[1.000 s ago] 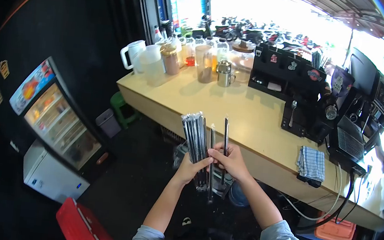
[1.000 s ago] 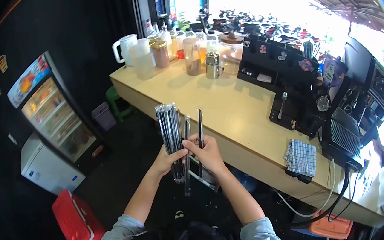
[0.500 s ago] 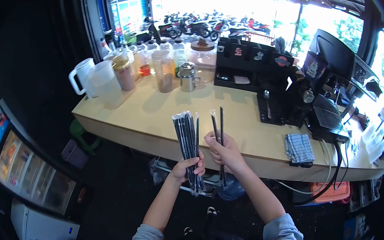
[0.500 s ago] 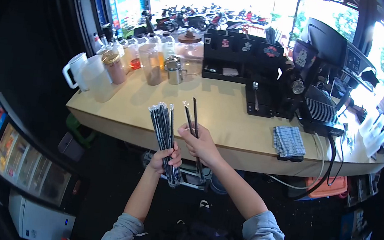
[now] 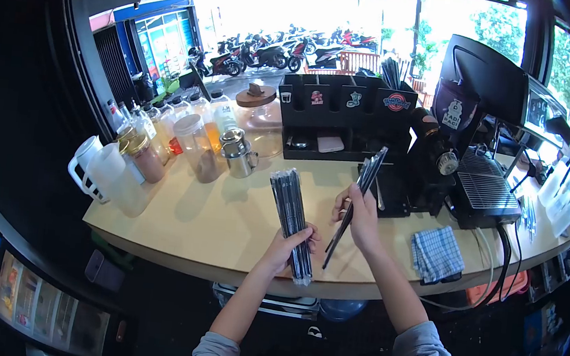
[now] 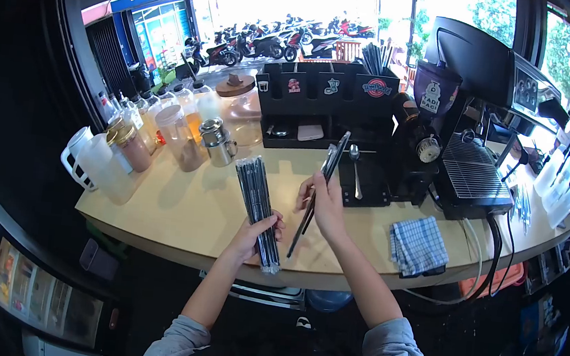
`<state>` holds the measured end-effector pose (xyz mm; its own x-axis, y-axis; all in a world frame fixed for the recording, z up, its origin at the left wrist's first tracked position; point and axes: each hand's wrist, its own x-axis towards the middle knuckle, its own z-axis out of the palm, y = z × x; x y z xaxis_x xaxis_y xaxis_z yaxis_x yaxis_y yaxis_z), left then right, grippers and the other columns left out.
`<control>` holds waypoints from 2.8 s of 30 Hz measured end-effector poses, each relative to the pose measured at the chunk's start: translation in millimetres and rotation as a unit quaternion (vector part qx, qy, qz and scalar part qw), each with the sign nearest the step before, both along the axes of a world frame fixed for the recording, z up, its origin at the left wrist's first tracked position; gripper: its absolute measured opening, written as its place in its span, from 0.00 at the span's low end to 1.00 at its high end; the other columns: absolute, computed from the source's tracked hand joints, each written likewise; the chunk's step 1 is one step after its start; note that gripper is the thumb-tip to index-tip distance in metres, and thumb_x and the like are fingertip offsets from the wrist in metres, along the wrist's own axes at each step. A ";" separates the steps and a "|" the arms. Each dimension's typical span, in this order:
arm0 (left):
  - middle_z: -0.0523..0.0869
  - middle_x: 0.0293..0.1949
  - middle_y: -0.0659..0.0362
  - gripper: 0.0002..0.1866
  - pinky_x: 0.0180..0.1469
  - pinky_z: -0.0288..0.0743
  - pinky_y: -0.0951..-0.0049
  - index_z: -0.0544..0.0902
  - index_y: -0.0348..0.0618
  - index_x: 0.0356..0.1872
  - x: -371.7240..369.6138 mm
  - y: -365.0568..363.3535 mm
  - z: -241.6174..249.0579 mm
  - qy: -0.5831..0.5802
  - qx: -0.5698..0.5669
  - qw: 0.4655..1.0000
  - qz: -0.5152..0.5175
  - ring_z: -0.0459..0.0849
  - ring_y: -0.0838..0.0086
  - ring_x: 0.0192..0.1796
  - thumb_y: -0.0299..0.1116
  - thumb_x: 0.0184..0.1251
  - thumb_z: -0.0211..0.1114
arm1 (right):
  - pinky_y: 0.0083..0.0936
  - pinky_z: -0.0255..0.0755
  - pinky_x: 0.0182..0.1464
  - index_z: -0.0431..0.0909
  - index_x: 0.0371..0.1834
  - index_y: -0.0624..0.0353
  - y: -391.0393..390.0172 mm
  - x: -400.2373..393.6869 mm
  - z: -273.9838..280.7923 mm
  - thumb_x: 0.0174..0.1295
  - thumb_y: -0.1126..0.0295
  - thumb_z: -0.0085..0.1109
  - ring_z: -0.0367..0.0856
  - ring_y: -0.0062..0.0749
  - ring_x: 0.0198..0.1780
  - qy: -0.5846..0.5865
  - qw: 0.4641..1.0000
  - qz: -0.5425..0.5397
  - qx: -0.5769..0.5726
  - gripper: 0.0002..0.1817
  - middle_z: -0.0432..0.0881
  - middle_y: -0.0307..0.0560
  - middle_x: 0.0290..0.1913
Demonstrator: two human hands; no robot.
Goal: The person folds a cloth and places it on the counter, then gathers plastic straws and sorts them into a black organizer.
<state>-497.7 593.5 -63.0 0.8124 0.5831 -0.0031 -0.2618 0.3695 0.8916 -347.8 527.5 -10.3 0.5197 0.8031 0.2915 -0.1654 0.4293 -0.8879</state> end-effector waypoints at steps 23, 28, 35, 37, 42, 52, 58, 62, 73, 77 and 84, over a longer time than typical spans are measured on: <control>0.83 0.32 0.53 0.11 0.32 0.79 0.74 0.74 0.32 0.40 66.1 32.3 12.4 0.016 0.129 0.991 0.034 0.83 0.73 0.30 0.28 0.59 0.61 | 0.11 0.46 0.15 0.74 0.34 0.63 31.4 48.8 -0.7 0.50 0.72 0.65 0.57 0.07 0.14 0.046 0.994 0.062 -0.083 0.12 0.71 0.32 0.20; 0.82 0.28 0.57 0.10 0.32 0.78 0.76 0.76 0.34 0.38 68.5 30.5 7.9 0.004 0.160 0.985 0.068 0.83 0.74 0.29 0.27 0.56 0.63 | 0.11 0.48 0.17 0.75 0.38 0.66 31.5 47.2 5.0 0.53 0.72 0.63 0.58 0.09 0.16 0.057 0.993 0.059 -0.088 0.12 0.71 0.32 0.20; 0.82 0.27 0.58 0.09 0.33 0.77 0.78 0.76 0.35 0.36 72.0 21.3 1.1 -0.009 0.163 0.979 0.121 0.83 0.75 0.30 0.26 0.55 0.65 | 0.11 0.50 0.18 0.76 0.40 0.67 25.8 55.7 -3.2 0.56 0.71 0.60 0.58 0.09 0.16 0.079 0.993 0.071 -0.058 0.12 0.68 0.29 0.19; 0.82 0.28 0.58 0.10 0.34 0.76 0.78 0.76 0.35 0.36 71.7 18.6 -2.1 -0.006 0.164 0.978 0.127 0.82 0.77 0.30 0.26 0.54 0.65 | 0.11 0.51 0.18 0.76 0.39 0.66 23.2 55.7 -5.5 0.56 0.71 0.60 0.58 0.09 0.16 0.073 0.994 0.067 -0.054 0.11 0.68 0.30 0.19; 0.83 0.30 0.61 0.11 0.35 0.74 0.80 0.79 0.36 0.37 70.1 9.7 -3.3 -0.021 0.171 0.974 0.148 0.80 0.82 0.31 0.28 0.53 0.67 | 0.10 0.53 0.18 0.76 0.37 0.66 13.9 52.1 -0.3 0.54 0.72 0.62 0.60 0.10 0.16 0.060 0.996 0.047 -0.046 0.11 0.70 0.31 0.19; 0.82 0.27 0.62 0.08 0.34 0.74 0.81 0.79 0.36 0.32 62.5 -4.4 3.5 0.021 0.241 0.949 0.204 0.80 0.83 0.29 0.25 0.52 0.68 | 0.10 0.53 0.18 0.76 0.35 0.64 6.1 49.2 -5.5 0.54 0.71 0.63 0.60 0.10 0.16 0.014 0.996 0.069 -0.049 0.10 0.71 0.32 0.19; 0.83 0.29 0.60 0.08 0.35 0.75 0.80 0.79 0.34 0.34 59.9 -6.0 2.6 0.024 0.262 0.942 0.208 0.80 0.82 0.29 0.25 0.53 0.66 | 0.11 0.52 0.18 0.75 0.31 0.62 5.0 47.5 -7.6 0.57 0.68 0.60 0.60 0.10 0.16 0.002 0.998 0.057 -0.028 0.08 0.69 0.31 0.18; 0.83 0.33 0.55 0.09 0.36 0.78 0.76 0.77 0.32 0.38 63.3 -3.7 4.2 -0.033 0.106 0.979 0.171 0.82 0.76 0.30 0.25 0.57 0.62 | 0.12 0.55 0.20 0.70 0.28 0.59 10.7 56.6 -18.8 0.63 0.63 0.50 0.61 0.13 0.17 -0.014 1.000 -0.016 -0.020 0.12 0.66 0.31 0.19; 0.83 0.36 0.53 0.12 0.36 0.78 0.75 0.76 0.33 0.42 60.0 -1.5 0.0 -0.012 0.112 0.991 0.075 0.82 0.74 0.31 0.28 0.58 0.62 | 0.12 0.44 0.11 0.73 0.38 0.64 -6.5 47.0 12.2 0.58 0.68 0.57 0.53 0.08 0.09 0.017 0.984 0.138 -0.115 0.11 0.58 0.27 0.10; 0.82 0.35 0.56 0.13 0.34 0.77 0.77 0.75 0.35 0.41 61.6 11.5 -6.0 0.001 0.063 0.989 0.135 0.81 0.77 0.31 0.33 0.60 0.62 | 0.11 0.45 0.11 0.74 0.39 0.63 -14.7 45.4 28.9 0.60 0.69 0.54 0.55 0.08 0.09 0.001 0.998 0.014 -0.059 0.09 0.66 0.32 0.14; 0.80 0.33 0.59 0.16 0.27 0.74 0.80 0.75 0.40 0.43 57.4 52.9 -6.8 0.000 -0.088 0.988 0.127 0.75 0.82 0.24 0.40 0.61 0.61 | 0.22 0.72 0.39 0.76 0.37 0.67 -30.9 33.3 29.4 0.55 0.80 0.54 0.77 0.20 0.35 -0.349 0.936 -0.018 0.031 0.07 0.80 0.43 0.28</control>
<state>-440.3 646.5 -69.7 0.6406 0.7580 -0.1227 -0.3655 0.4416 0.8194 -314.6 496.6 19.1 0.2113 0.7591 0.6157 0.4615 0.4779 -0.7475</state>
